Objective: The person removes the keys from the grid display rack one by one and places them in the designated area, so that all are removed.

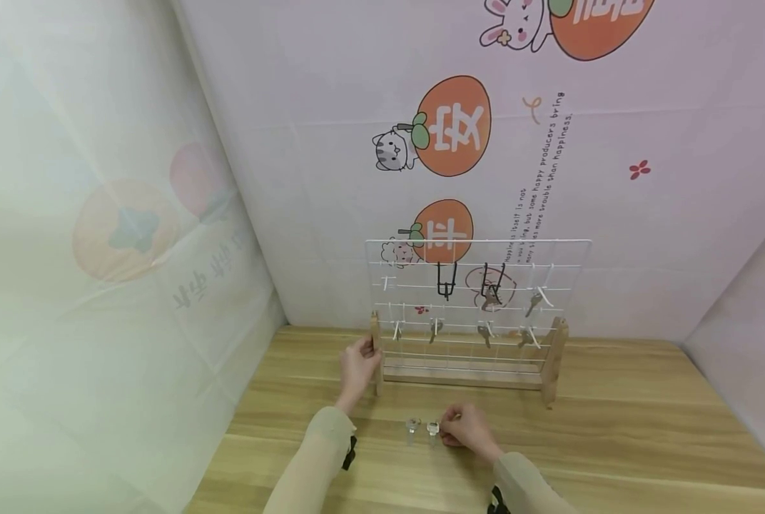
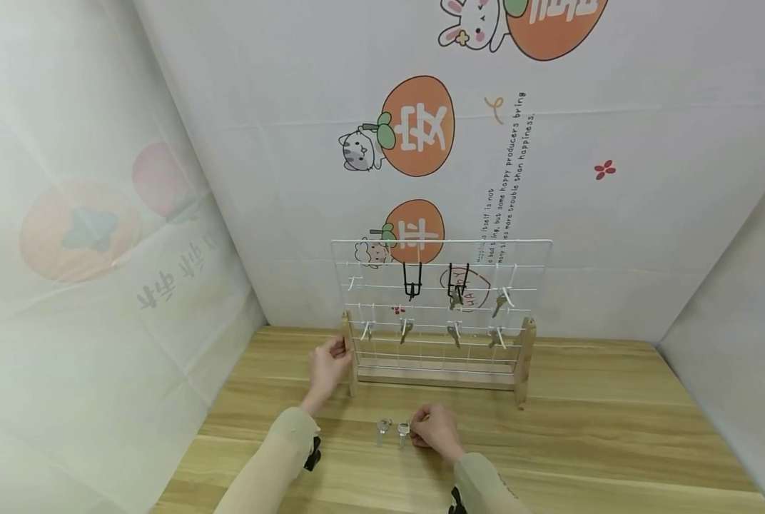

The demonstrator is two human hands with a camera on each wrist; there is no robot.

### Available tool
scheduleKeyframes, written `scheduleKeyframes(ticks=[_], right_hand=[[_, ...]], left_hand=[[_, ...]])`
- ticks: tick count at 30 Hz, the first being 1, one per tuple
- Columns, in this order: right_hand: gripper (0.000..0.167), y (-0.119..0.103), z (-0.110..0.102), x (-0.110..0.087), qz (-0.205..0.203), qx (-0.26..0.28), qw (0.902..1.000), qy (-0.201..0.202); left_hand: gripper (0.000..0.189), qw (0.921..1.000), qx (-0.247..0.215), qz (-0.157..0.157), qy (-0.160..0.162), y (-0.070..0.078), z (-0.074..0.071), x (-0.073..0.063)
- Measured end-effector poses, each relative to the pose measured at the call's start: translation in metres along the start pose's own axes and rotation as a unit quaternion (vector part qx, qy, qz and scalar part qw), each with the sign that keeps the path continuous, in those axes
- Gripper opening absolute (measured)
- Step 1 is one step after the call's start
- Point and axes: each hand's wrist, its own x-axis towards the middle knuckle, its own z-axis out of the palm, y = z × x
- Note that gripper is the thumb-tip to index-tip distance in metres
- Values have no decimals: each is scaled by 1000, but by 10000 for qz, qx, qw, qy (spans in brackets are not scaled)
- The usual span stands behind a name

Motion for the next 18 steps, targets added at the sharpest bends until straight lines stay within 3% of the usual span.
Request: scheduleKeyframes(ticks=[18], right_hand=[[4, -1, 0, 2, 117, -109, 9998, 93]], left_hand=[[29, 10000, -42, 25, 36, -1, 0, 0]])
